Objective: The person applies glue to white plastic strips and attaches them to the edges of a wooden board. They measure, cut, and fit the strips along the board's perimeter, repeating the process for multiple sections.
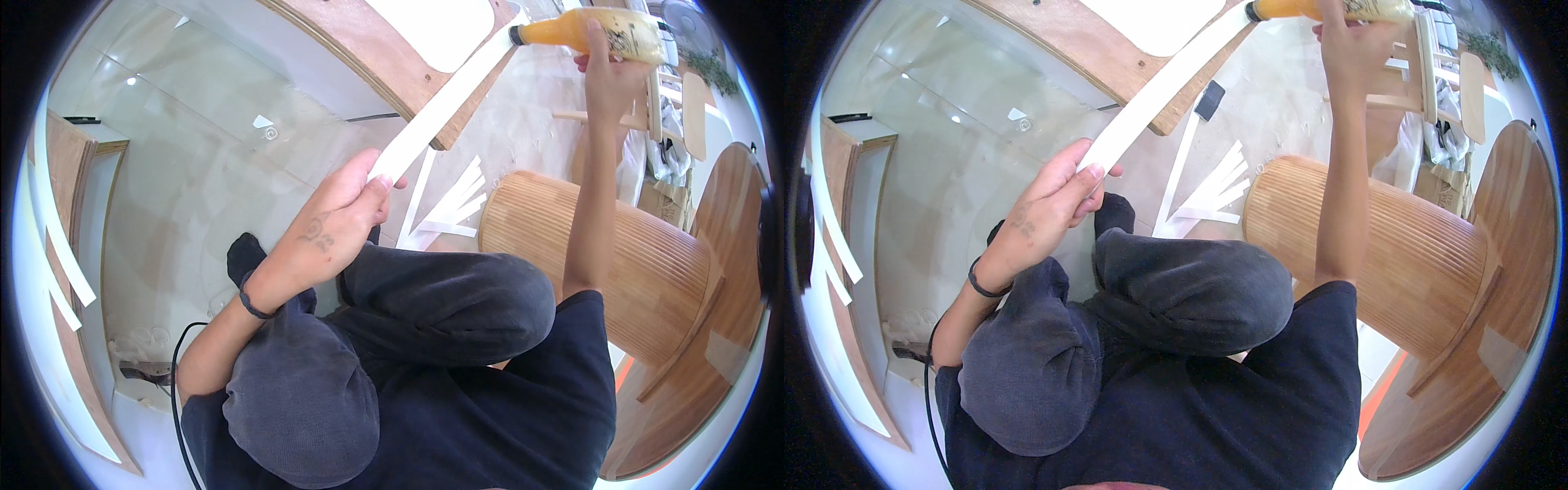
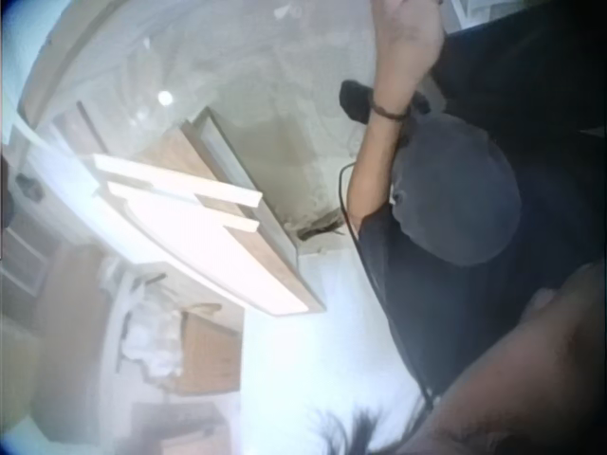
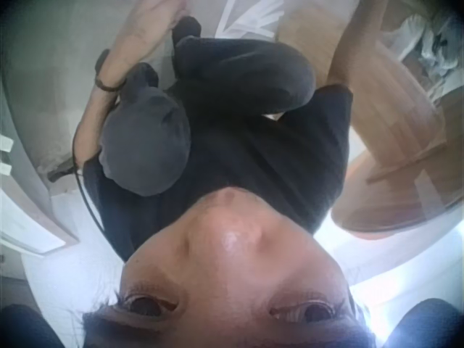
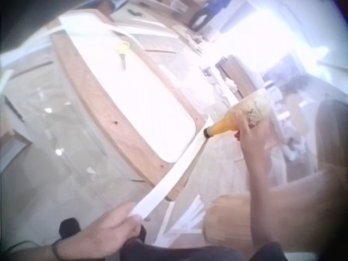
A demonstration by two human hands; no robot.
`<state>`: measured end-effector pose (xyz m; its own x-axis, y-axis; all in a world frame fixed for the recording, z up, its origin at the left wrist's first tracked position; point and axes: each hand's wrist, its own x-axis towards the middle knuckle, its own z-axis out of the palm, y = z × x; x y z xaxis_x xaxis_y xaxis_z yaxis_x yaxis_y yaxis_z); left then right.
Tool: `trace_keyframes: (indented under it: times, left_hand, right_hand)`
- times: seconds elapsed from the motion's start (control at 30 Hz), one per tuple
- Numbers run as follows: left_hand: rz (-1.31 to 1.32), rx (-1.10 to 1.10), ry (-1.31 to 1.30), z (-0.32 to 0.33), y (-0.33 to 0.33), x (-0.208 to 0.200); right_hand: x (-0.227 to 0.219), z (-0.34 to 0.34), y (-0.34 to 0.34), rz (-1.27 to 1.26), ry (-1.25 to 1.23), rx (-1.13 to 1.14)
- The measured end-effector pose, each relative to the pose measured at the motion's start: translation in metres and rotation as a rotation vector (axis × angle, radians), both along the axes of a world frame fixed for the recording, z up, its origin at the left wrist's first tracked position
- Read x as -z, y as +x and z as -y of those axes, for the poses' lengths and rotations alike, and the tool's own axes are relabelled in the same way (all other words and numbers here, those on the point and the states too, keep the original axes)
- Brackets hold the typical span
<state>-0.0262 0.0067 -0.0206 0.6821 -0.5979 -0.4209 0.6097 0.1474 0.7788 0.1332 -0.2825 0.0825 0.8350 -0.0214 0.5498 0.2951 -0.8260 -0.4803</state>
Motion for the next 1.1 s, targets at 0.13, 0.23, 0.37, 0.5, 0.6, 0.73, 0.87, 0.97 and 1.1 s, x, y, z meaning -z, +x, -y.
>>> trace_keyframes:
  times: [0.13, 0.23, 0.37, 0.5, 0.6, 0.73, 0.87, 0.97, 1.1]
  left_hand:
    - [0.012, -0.016, -0.027, 0.001, 0.001, 0.001]
    - [-0.039, 0.023, 0.016, -0.002, 0.004, -0.003]
    - [-0.081, 0.065, 0.043, -0.008, 0.004, -0.006]
    - [-0.007, 0.080, 0.042, -0.016, -0.001, 0.003]
    - [0.170, 0.007, 0.056, -0.009, -0.004, 0.012]
    - [0.420, -0.061, 0.157, 0.014, 0.012, 0.018]
    - [0.357, -0.120, 0.133, 0.029, 0.025, 0.019]
    - [0.313, -0.147, 0.107, 0.032, 0.027, 0.020]
    - [0.290, -0.171, 0.076, 0.034, 0.029, 0.017]
  right_hand:
    - [0.002, -0.003, -0.024, -0.065, 0.053, 0.007]
    - [0.003, -0.019, -0.050, -0.111, 0.118, -0.024]
    - [0.001, -0.050, -0.082, -0.185, 0.243, -0.113]
    - [0.002, -0.054, -0.087, -0.142, 0.263, -0.103]
    - [0.002, -0.029, -0.063, -0.185, 0.365, -0.017]
    - [0.005, 0.008, -0.031, -0.263, 0.444, 0.037]
    - [0.007, 0.024, -0.018, -0.315, 0.482, 0.119]
    - [0.009, 0.027, -0.016, -0.341, 0.518, 0.134]
    - [0.009, 0.031, -0.015, -0.323, 0.521, 0.145]
